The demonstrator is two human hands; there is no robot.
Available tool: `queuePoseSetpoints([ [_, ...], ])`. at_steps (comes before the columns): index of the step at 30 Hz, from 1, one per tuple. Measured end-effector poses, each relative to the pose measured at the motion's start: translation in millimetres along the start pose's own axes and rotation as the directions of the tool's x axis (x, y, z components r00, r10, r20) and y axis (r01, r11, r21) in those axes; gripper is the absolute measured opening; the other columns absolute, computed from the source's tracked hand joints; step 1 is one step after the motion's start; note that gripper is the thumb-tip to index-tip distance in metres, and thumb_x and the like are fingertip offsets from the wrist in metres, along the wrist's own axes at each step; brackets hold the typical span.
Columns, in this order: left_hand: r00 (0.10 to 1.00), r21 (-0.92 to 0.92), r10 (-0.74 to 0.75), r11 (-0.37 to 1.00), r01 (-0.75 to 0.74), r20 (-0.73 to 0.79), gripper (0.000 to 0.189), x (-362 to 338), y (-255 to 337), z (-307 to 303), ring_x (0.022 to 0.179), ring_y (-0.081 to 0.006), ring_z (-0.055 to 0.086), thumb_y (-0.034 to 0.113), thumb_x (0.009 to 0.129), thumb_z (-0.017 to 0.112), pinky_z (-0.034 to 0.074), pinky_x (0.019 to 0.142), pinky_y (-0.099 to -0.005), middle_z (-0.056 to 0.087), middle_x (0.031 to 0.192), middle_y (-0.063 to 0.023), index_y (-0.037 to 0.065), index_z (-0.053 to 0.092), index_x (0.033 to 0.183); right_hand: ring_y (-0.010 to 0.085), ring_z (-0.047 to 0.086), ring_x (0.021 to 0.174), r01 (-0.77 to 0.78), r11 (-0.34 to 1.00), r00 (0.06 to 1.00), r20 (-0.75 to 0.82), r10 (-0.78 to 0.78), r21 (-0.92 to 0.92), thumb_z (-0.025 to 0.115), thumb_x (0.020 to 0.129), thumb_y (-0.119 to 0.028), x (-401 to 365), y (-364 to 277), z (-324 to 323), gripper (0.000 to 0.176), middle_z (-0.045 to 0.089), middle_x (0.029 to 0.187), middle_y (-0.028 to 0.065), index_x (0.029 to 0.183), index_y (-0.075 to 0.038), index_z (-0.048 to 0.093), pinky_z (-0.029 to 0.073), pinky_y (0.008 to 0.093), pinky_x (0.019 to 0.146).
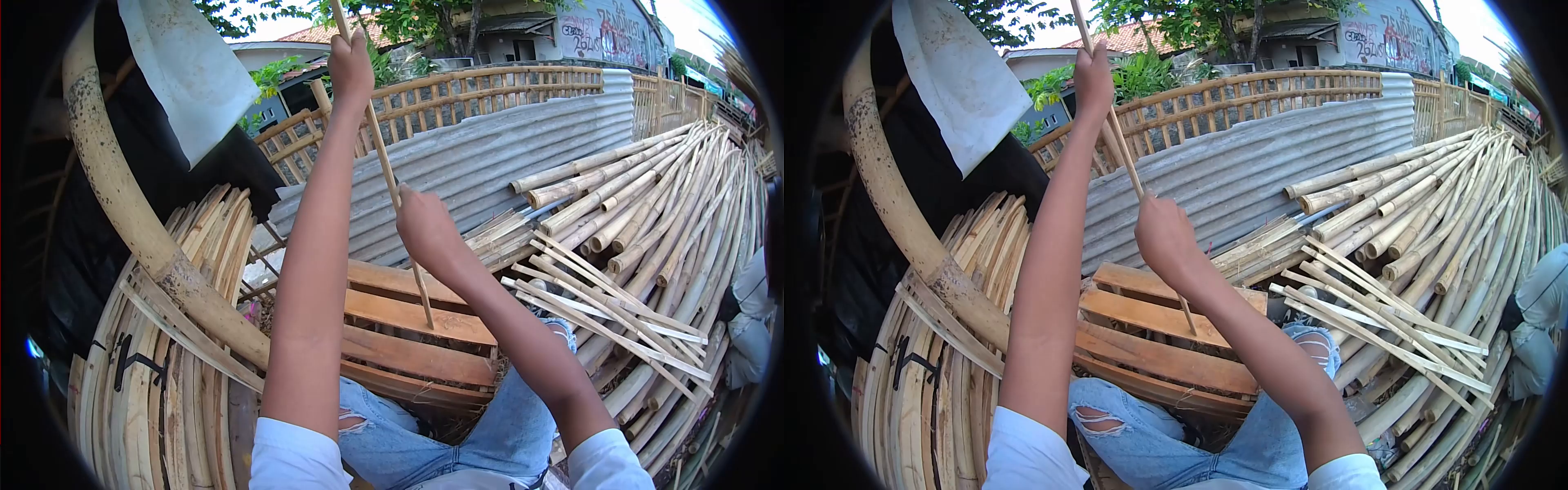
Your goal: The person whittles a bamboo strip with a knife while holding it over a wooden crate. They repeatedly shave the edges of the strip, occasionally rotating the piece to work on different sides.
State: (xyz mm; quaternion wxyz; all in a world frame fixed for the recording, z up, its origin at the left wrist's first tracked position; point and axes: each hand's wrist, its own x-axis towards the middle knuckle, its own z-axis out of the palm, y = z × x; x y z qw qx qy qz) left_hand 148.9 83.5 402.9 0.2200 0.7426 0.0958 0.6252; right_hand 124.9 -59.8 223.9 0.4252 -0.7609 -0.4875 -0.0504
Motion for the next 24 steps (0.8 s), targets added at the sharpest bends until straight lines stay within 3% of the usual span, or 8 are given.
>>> queuePoseSetpoints([
  [3,0.998,0.002,0.066,0.998,-0.066,-0.011,0.041,-4.2,6.1,4.2,0.061,-0.0302,0.058,0.036,0.096,0.044,0.042,0.058,-0.0442,0.057,0.068,-0.0177,-0.004,0.048,0.087,0.0457,0.062,0.078,0.131,0.991,0.983,-0.131,-0.127,0.024,0.043,0.084,0.0,16.0,-16.5,-17.9,0.042,0.062,0.079,0.0297,0.125,0.011,0.047,0.05,0.0518,0.068],
  [5,0.995,-0.004,0.098,0.995,-0.098,-0.028,0.041,-2.0,2.3,6.8,0.061,-0.0282,0.057,0.037,0.096,0.043,0.042,0.059,-0.043,0.055,0.067,-0.0167,-0.003,0.048,0.086,0.0453,0.063,0.078,-0.016,0.999,0.985,-0.17,0.022,0.035,0.043,0.084,0.0,-4.0,-24.4,-10.4,0.042,0.062,0.079,0.0288,0.125,0.01,0.047,0.05,0.0523,0.068],
  [9,0.999,-0.051,0.012,0.999,-0.01,0.032,0.04,3.6,-6.6,0.1,0.06,-0.0171,0.048,0.039,0.097,0.042,0.042,0.061,-0.0343,0.047,0.064,-0.0059,0.001,0.05,0.086,0.0441,0.063,0.078,-0.122,0.987,0.992,0.028,0.125,-0.107,0.041,0.087,-0.002,-45.8,15.2,34.6,0.04,0.062,0.078,0.0287,0.125,0.009,0.046,0.049,0.0526,0.065],
  [11,0.996,-0.254,0.065,0.966,-0.048,0.059,0.037,7.2,-15.8,5.5,0.06,-0.0123,0.046,0.038,0.096,0.045,0.044,0.06,-0.0296,0.046,0.067,-0.0021,0.002,0.05,0.086,0.0445,0.063,0.078,-0.119,0.993,0.992,0.042,0.118,0.022,0.041,0.087,-0.002,-42.4,15.8,28.0,0.038,0.062,0.078,0.0283,0.123,0.01,0.047,0.05,0.0525,0.066],
  [12,0.997,-0.256,0.055,0.966,-0.04,0.054,0.04,10.8,-21.1,7.5,0.059,-0.0167,0.05,0.04,0.096,0.042,0.04,0.057,-0.0372,0.047,0.066,-0.0055,0.003,0.046,0.083,0.0445,0.063,0.078,-0.139,0.99,0.99,0.034,0.138,0.035,0.041,0.087,-0.002,-36.2,14.1,25.2,0.038,0.062,0.078,0.0283,0.123,0.01,0.047,0.05,0.0525,0.066],
  [17,0.995,-0.248,0.077,0.967,-0.058,0.067,0.04,8.5,-14.5,11.9,0.058,-0.0174,0.05,0.041,0.096,0.042,0.042,0.058,-0.0359,0.047,0.066,-0.0053,0.003,0.046,0.082,0.0463,0.06,0.073,0.065,0.993,0.978,-0.205,-0.044,0.099,0.042,0.087,-0.004,10.0,-9.1,-3.6,0.028,0.059,0.073,0.0303,0.11,0.008,0.052,0.047,0.0517,0.067],
  [21,0.995,-0.243,0.056,0.969,-0.036,0.079,0.041,7.6,-16.1,6.2,0.061,-0.0176,0.052,0.041,0.096,0.041,0.043,0.06,-0.0356,0.048,0.067,-0.0059,0.003,0.046,0.083,0.0453,0.06,0.071,-0.076,0.994,0.987,-0.138,0.085,0.073,0.042,0.087,-0.005,-43.3,26.8,53.0,0.03,0.059,0.07,0.0287,0.112,0.01,0.051,0.048,0.0504,0.065],
  [24,0.995,-0.324,0.063,0.945,-0.034,0.08,0.029,15.5,-24.4,2.8,0.057,-0.0079,0.041,0.032,0.096,0.047,0.045,0.058,-0.0266,0.04,0.065,0.0022,0.006,0.044,0.082,0.0447,0.063,0.073,-0.204,0.978,0.978,0.047,0.202,0.04,0.044,0.085,0.0,-62.2,44.8,60.0,0.038,0.062,0.074,0.0273,0.12,0.014,0.048,0.051,0.0506,0.066],
])
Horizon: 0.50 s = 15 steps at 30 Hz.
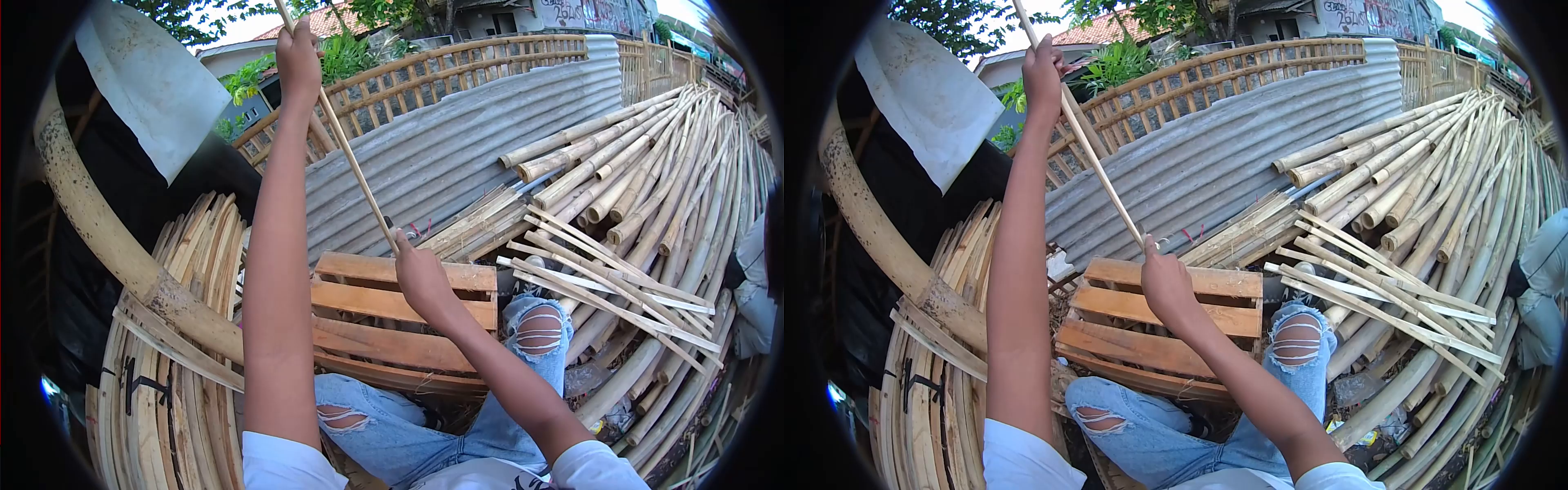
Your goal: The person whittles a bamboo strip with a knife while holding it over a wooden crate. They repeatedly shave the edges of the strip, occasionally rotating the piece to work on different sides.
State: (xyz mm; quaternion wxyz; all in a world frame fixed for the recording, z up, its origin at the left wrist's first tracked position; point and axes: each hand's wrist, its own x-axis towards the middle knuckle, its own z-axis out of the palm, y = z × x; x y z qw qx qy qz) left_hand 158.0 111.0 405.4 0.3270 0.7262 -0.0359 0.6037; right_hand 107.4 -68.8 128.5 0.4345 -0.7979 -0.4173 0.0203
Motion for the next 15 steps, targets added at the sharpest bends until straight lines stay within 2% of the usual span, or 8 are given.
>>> queuePoseSetpoints([
  [2,0.999,-0.108,-0.029,0.994,0.031,0.022,0.027,-2.7,3.6,-0.4,0.056,-0.0061,0.039,0.03,0.095,0.049,0.046,0.058,-0.0264,0.038,0.063,0.0039,0.009,0.042,0.08,0.0442,0.062,0.071,0.095,0.995,0.995,0.012,-0.096,0.036,0.045,0.084,0.0,5.7,-12.0,-7.1,0.042,0.061,0.072,0.0261,0.124,0.013,0.045,0.051,0.0494,0.065],
  [3,0.999,-0.081,-0.037,0.996,0.038,0.011,0.028,-3.7,6.4,-0.8,0.056,-0.0063,0.039,0.031,0.095,0.049,0.047,0.059,-0.0262,0.038,0.063,0.004,0.009,0.041,0.079,0.0442,0.062,0.071,0.08,0.996,0.997,0.006,-0.081,0.043,0.045,0.084,0.0,14.0,-19.2,-13.6,0.042,0.061,0.072,0.0261,0.124,0.013,0.045,0.051,0.0494,0.065],
  [5,0.999,-0.062,-0.037,0.997,0.037,0.001,0.029,-3.8,8.1,0.1,0.056,-0.0066,0.039,0.031,0.095,0.049,0.048,0.061,-0.026,0.038,0.063,0.0039,0.01,0.04,0.078,0.044,0.062,0.07,0.223,0.972,0.969,-0.123,-0.214,0.068,0.045,0.084,0.001,29.6,-34.8,-30.8,0.043,0.061,0.071,0.0265,0.125,0.013,0.044,0.051,0.0489,0.063],
  [8,0.999,-0.067,-0.035,0.997,0.037,0.018,0.028,-5.2,8.8,3.8,0.057,-0.0067,0.04,0.03,0.095,0.048,0.049,0.062,-0.0262,0.038,0.063,0.0037,0.01,0.039,0.078,0.0427,0.063,0.069,0.193,0.978,0.964,-0.198,-0.176,0.073,0.044,0.084,0.0,25.3,-56.3,-46.3,0.044,0.061,0.072,0.0259,0.126,0.012,0.043,0.05,0.0492,0.062],
  [9,0.998,-0.094,-0.025,0.995,0.03,0.053,0.028,-5.3,9.3,3.8,0.058,-0.0069,0.04,0.029,0.095,0.047,0.05,0.064,-0.0268,0.037,0.063,0.0032,0.01,0.038,0.077,0.0427,0.063,0.069,0.19,0.978,0.967,-0.187,-0.172,0.082,0.044,0.084,0.0,15.3,-45.5,-30.1,0.044,0.061,0.072,0.0259,0.126,0.012,0.043,0.05,0.0492,0.062],
  [11,0.997,-0.128,-0.037,0.991,0.045,0.066,0.026,-3.1,4.1,-1.3,0.058,-0.0074,0.039,0.027,0.095,0.047,0.05,0.065,-0.028,0.037,0.064,0.0029,0.01,0.037,0.077,0.0411,0.063,0.07,0.049,0.997,0.999,-0.021,-0.05,-0.063,0.043,0.086,-0.001,-19.0,-2.9,19.4,0.045,0.062,0.073,0.0245,0.129,0.01,0.041,0.05,0.0504,0.061],
  [13,0.997,-0.185,-0.044,0.981,0.056,0.064,0.026,-0.4,4.7,-6.2,0.058,-0.0077,0.038,0.026,0.095,0.047,0.05,0.065,-0.0287,0.037,0.064,0.0029,0.01,0.037,0.078,0.0396,0.064,0.07,-0.018,0.997,0.998,0.062,0.023,-0.07,0.042,0.087,-0.002,-32.9,17.7,32.0,0.046,0.062,0.074,0.0229,0.132,0.009,0.039,0.049,0.052,0.06],
  [15,0.994,-0.227,-0.069,0.97,0.086,0.08,0.025,-4.6,4.6,-12.1,0.058,-0.008,0.038,0.026,0.096,0.047,0.05,0.065,-0.0294,0.036,0.065,0.0028,0.01,0.036,0.079,0.0403,0.064,0.071,-0.021,0.999,0.996,0.09,0.025,-0.041,0.041,0.087,-0.003,-27.0,28.2,39.5,0.047,0.062,0.074,0.0239,0.132,0.009,0.038,0.049,0.052,0.061],
])
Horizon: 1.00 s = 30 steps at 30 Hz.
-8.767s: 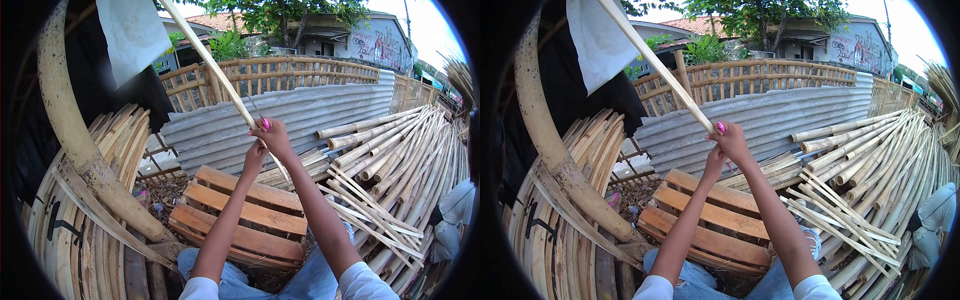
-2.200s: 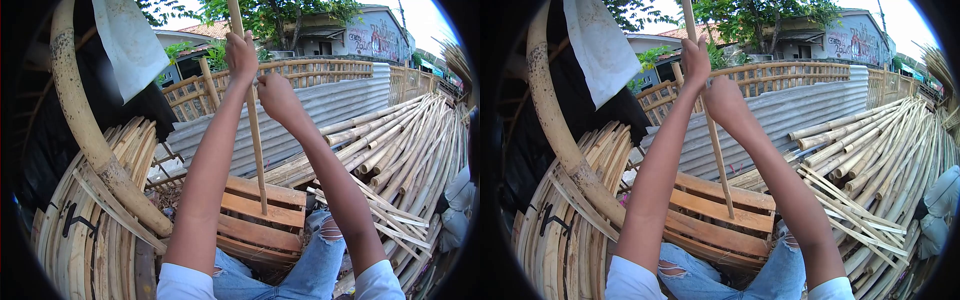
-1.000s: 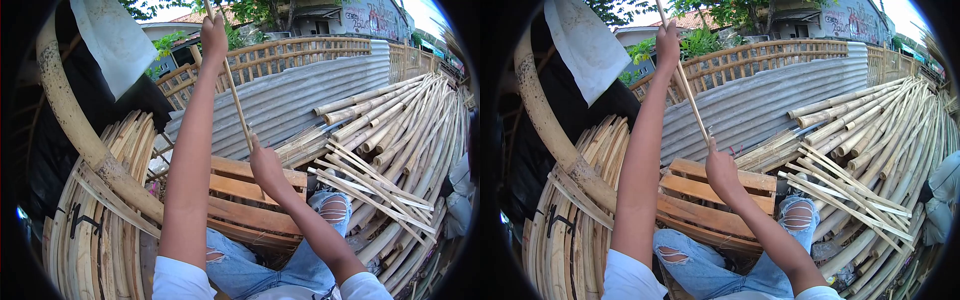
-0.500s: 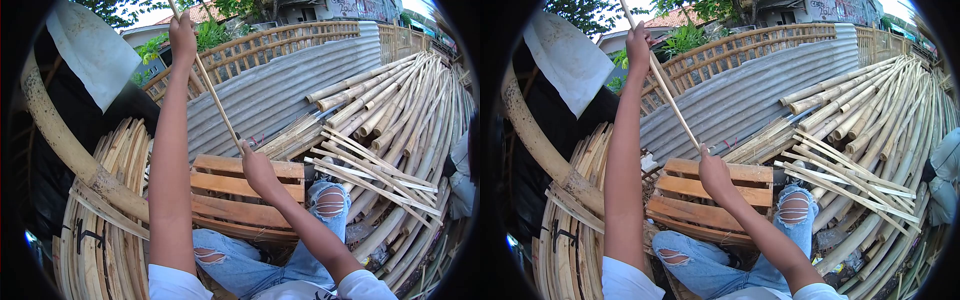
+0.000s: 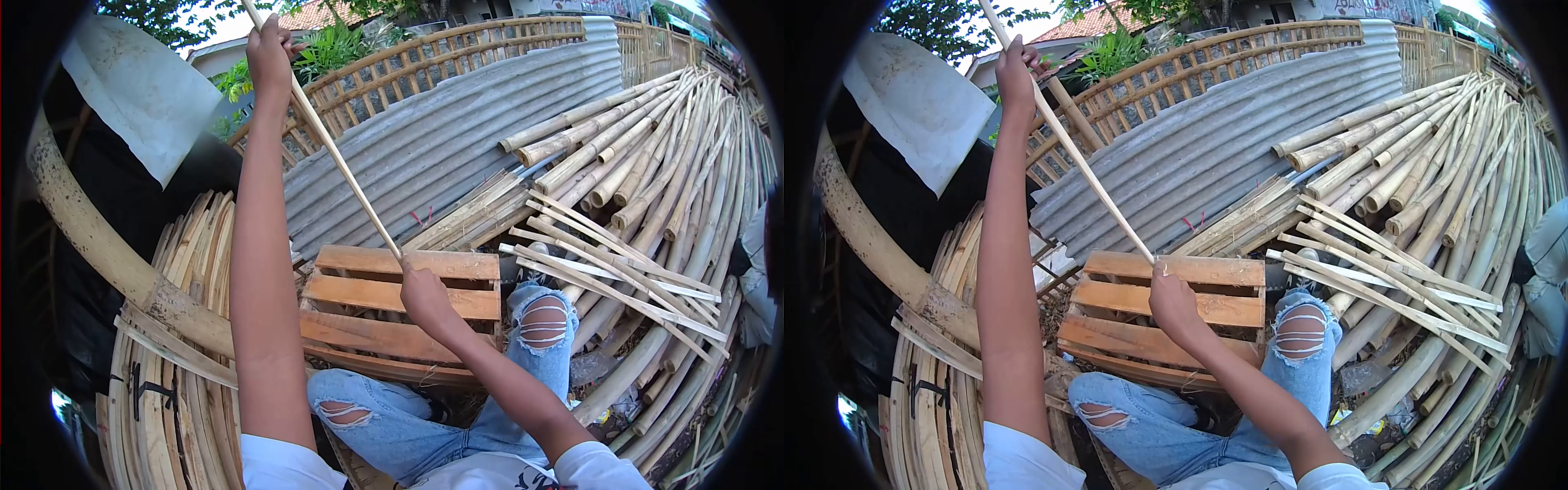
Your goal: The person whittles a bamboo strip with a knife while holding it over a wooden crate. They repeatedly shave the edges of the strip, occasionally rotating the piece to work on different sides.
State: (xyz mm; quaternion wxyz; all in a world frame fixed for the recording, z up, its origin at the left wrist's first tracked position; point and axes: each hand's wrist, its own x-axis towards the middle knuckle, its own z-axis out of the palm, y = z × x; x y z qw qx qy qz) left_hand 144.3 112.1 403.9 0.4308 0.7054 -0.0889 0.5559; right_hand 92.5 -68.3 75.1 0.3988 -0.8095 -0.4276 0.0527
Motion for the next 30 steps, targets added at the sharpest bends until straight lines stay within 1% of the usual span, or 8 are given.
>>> queuePoseSetpoints([
  [8,1.0,-0.069,0.015,0.997,-0.014,0.009,0.03,-5.2,7.8,11.2,0.055,-0.006,0.038,0.032,0.096,0.048,0.049,0.06,-0.0271,0.036,0.064,0.004,0.009,0.04,0.079,0.0435,0.062,0.073,0.112,0.985,0.986,-0.135,-0.094,0.132,0.04,0.086,-0.002,27.4,-60.8,-57.4,0.048,0.062,0.075,0.0272,0.133,0.009,0.037,0.049,0.0514,0.065],
  [13,1.0,-0.074,-0.022,0.997,0.023,0.013,0.028,-5.3,5.5,6.9,0.058,-0.006,0.038,0.031,0.097,0.047,0.048,0.062,-0.0275,0.034,0.065,0.0046,0.011,0.039,0.079,0.0432,0.064,0.084,-0.188,0.981,0.972,0.152,0.179,0.048,0.039,0.089,-0.009,-3.0,30.4,28.9,0.036,0.063,0.086,0.0291,0.122,0.003,0.051,0.049,0.0543,0.076],
  [17,0.999,-0.138,-0.03,0.99,0.031,0.011,0.029,-8.3,8.5,15.1,0.057,-0.0059,0.037,0.032,0.097,0.047,0.047,0.061,-0.0263,0.033,0.065,0.005,0.011,0.04,0.078,0.045,0.061,0.08,0.03,0.972,0.997,-0.078,-0.012,0.235,0.045,0.086,-0.007,22.4,16.2,0.9,0.024,0.06,0.081,0.031,0.102,0.006,0.057,0.046,0.0527,0.072],
  [19,0.998,-0.13,-0.002,0.992,0.01,0.062,0.03,-9.6,9.1,18.2,0.06,-0.0063,0.042,0.034,0.097,0.046,0.045,0.064,-0.0267,0.038,0.066,0.0043,0.011,0.041,0.079,0.0446,0.06,0.082,0.129,0.945,0.986,-0.142,-0.09,0.301,0.044,0.086,-0.007,45.3,-35.8,-60.0,0.027,0.059,0.082,0.0318,0.105,0.009,0.057,0.045,0.0517,0.074],
  [21,0.999,-0.056,-0.001,0.998,0.004,0.053,0.03,-9.3,8.3,21.2,0.063,-0.0067,0.045,0.036,0.097,0.045,0.044,0.067,-0.0279,0.043,0.068,0.0034,0.011,0.042,0.08,0.0453,0.059,0.085,0.294,0.906,0.936,-0.284,-0.208,0.304,0.044,0.086,-0.007,75.0,-77.5,-109.3,0.031,0.059,0.083,0.0318,0.11,0.01,0.056,0.045,0.0508,0.075],
  [23,0.998,0.076,-0.018,0.997,0.014,0.053,0.032,-12.0,12.6,23.3,0.073,-0.0115,0.05,0.038,0.097,0.044,0.038,0.077,-0.0323,0.051,0.074,-0.0004,0.009,0.045,0.084,0.0482,0.057,0.086,0.471,0.838,0.831,-0.457,-0.318,0.274,0.044,0.083,-0.003,96.5,-113.3,-152.6,0.02,0.058,0.079,0.0348,0.093,0.011,0.054,0.043,0.0551,0.074],
  [27,0.994,0.069,0.078,0.994,-0.084,0.073,0.037,-9.6,6.5,28.9,0.075,-0.0147,0.051,0.04,0.097,0.042,0.037,0.084,-0.0318,0.053,0.075,-0.003,0.006,0.049,0.086,0.0469,0.058,0.086,0.503,0.849,0.773,-0.524,-0.358,0.163,0.042,0.086,-0.006,110.9,-140.0,-182.2,0.035,0.059,0.085,0.0337,0.113,0.01,0.055,0.046,0.0487,0.076],
  [30,0.995,0.142,0.089,0.985,-0.095,0.052,0.037,-3.7,-5.1,18.6,0.076,-0.0154,0.051,0.038,0.097,0.042,0.038,0.083,-0.0328,0.054,0.076,-0.0035,0.005,0.05,0.084,0.0461,0.06,0.084,0.34,0.938,0.904,-0.297,-0.306,0.07,0.042,0.083,-0.005,105.3,-120.8,-158.3,0.037,0.059,0.083,0.0353,0.114,0.01,0.056,0.047,0.0477,0.076],
])
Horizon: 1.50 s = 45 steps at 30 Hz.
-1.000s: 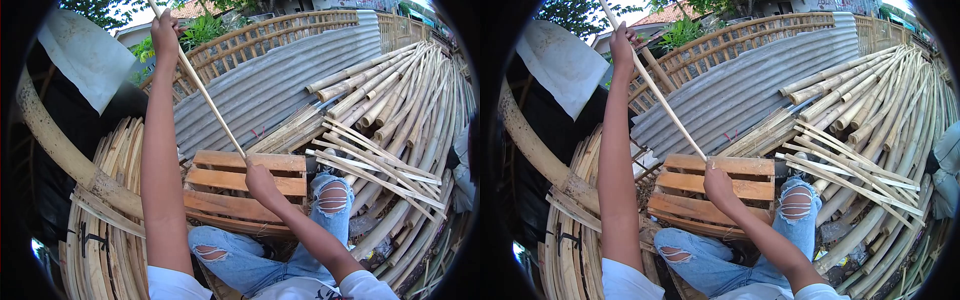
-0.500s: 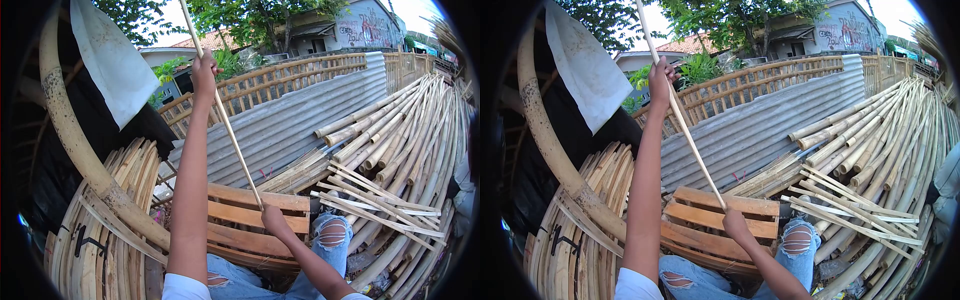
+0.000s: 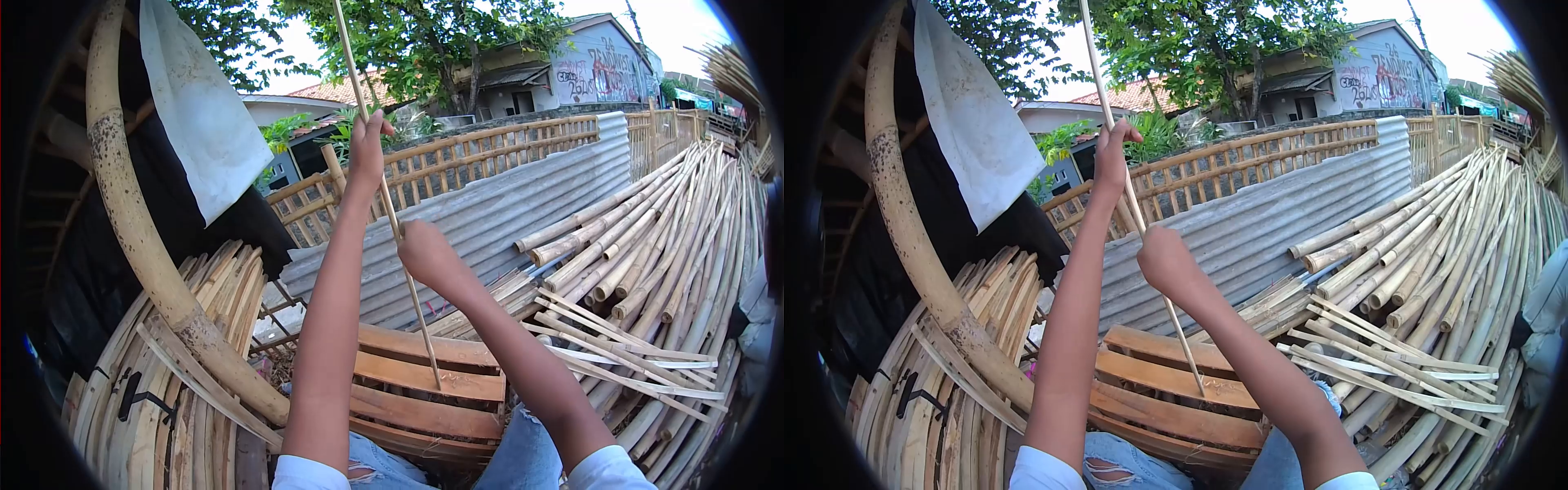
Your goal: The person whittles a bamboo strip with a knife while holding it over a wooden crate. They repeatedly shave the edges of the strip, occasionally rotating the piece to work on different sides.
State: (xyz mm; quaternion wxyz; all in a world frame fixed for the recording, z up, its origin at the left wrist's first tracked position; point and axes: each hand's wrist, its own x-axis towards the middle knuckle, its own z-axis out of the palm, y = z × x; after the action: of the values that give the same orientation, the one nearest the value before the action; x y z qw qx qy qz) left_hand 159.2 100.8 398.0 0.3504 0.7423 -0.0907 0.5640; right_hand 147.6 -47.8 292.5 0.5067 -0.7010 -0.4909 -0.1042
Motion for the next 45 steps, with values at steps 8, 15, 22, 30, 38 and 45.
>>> queuePoseSetpoints([
  [8,0.999,-0.038,-0.022,0.999,0.023,0.034,0.035,0.4,7.6,-4.6,0.084,-0.0176,0.059,0.033,0.098,0.04,0.042,0.088,-0.0329,0.063,0.083,-0.0095,0.001,0.054,0.091,0.0468,0.059,0.087,0.104,0.979,0.986,-0.146,-0.079,0.176,0.048,0.076,-0.001,37.5,-36.1,-38.4,0.02,0.06,0.083,0.0345,0.083,0.012,0.061,0.045,0.0511,0.081],
  [15,1.0,-0.085,0.005,0.996,-0.007,-0.015,0.037,-1.0,6.7,-7.8,0.084,-0.0182,0.057,0.035,0.097,0.043,0.04,0.089,-0.0341,0.062,0.081,-0.0076,0.002,0.055,0.087,0.0482,0.059,0.087,0.048,0.995,0.999,-0.016,-0.047,0.083,0.047,0.076,0.0,20.8,-18.6,-16.6,0.018,0.06,0.081,0.0344,0.08,0.012,0.059,0.046,0.0523,0.079],
  [22,1.0,-0.074,-0.001,0.997,-0.001,-0.024,0.037,-2.4,6.5,-6.8,0.087,-0.0174,0.056,0.035,0.097,0.042,0.038,0.091,-0.0341,0.062,0.083,-0.0072,0.003,0.055,0.088,0.048,0.059,0.083,0.09,0.995,0.991,0.099,-0.086,-0.036,0.049,0.076,-0.003,22.9,-8.0,-6.5,0.019,0.059,0.079,0.0342,0.077,0.013,0.059,0.047,0.0511,0.076],
  [30,0.999,-0.041,0.003,0.999,-0.001,0.046,0.037,-3.0,12.7,-9.4,0.087,-0.0187,0.056,0.036,0.098,0.04,0.038,0.092,-0.0346,0.063,0.085,-0.0082,0.003,0.055,0.09,0.0494,0.059,0.079,0.122,0.986,0.992,-0.043,-0.118,0.111,0.049,0.075,-0.001,26.8,-32.6,-30.4,0.015,0.059,0.075,0.0335,0.072,0.01,0.058,0.047,0.0526,0.073],
  [38,0.999,-0.061,0.018,0.998,-0.021,-0.036,0.035,-4.3,6.5,-34.1,0.085,-0.0179,0.058,0.032,0.099,0.039,0.041,0.089,-0.0339,0.062,0.08,-0.0086,0.003,0.054,0.088,0.0469,0.061,0.083,-0.132,0.99,0.917,0.372,0.141,-0.049,0.049,0.08,-0.006,-127.0,116.3,101.7,0.02,0.061,0.081,0.0327,0.084,0.009,0.062,0.048,0.0505,0.075],
  [45,1.0,-0.075,0.021,0.997,-0.021,-0.002,0.039,-6.0,17.8,-19.4,0.083,-0.0186,0.06,0.033,0.099,0.038,0.042,0.088,-0.0336,0.064,0.081,-0.0105,0.001,0.056,0.088,0.0449,0.058,0.076,0.105,0.98,0.994,-0.058,-0.096,0.171,0.043,0.086,-0.007,-33.0,9.0,12.4,0.03,0.057,0.079,0.0312,0.11,0.006,0.057,0.045,0.0466,0.066],
])
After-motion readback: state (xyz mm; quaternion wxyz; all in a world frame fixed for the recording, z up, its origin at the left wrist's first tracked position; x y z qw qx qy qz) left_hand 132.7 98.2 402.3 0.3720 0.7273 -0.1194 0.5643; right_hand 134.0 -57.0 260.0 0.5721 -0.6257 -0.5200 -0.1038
